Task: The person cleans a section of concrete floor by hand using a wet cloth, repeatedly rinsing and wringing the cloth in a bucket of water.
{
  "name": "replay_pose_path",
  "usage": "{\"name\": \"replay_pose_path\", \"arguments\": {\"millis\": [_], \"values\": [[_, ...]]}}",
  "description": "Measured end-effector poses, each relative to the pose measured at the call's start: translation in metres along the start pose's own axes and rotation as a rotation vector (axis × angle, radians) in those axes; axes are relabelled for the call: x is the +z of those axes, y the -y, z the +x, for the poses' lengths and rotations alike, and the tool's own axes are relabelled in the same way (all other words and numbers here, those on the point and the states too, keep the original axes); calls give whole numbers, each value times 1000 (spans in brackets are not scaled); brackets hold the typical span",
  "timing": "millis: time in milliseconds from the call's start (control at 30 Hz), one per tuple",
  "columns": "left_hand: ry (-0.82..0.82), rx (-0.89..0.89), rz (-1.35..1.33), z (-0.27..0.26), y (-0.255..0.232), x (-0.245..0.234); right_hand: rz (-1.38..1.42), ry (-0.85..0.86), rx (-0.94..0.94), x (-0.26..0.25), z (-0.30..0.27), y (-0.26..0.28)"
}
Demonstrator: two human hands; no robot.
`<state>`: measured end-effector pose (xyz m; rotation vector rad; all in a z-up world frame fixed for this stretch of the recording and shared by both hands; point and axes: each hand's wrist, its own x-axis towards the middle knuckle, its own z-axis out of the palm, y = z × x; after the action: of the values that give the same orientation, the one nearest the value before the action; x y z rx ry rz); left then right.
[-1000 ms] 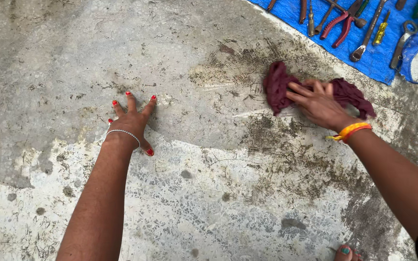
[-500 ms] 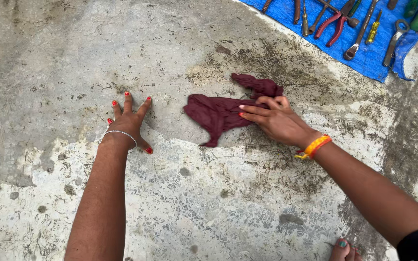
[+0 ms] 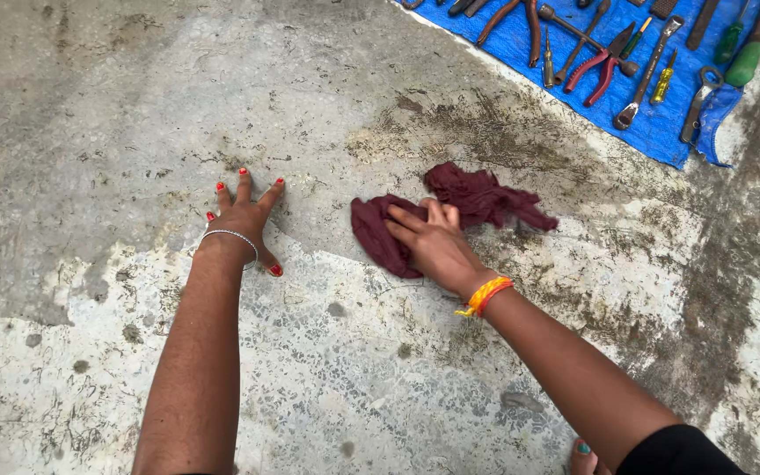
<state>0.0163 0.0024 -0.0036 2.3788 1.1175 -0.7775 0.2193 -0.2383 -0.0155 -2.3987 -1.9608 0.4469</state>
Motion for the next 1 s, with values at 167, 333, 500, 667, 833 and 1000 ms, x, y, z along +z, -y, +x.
{"name": "replay_pose_path", "arguments": {"millis": [167, 333, 500, 667, 833, 1000], "values": [[-172, -22, -155, -19, 16, 27, 64, 257, -186, -37, 44, 77], [-259, -147, -258, -47, 38, 38, 603, 32, -361, -108, 65, 84], [-242, -239, -295, -73, 52, 41, 1286, -45, -382, -155, 81, 58], [-124, -258, -242, -79, 50, 47, 467, 165, 81, -131, 99, -13], [-73, -277, -236, -68, 48, 43, 187, 208, -96, -67, 132, 8], [-26, -318, -184, -69, 38, 36, -50, 232, -455, -22, 105, 92]]}}
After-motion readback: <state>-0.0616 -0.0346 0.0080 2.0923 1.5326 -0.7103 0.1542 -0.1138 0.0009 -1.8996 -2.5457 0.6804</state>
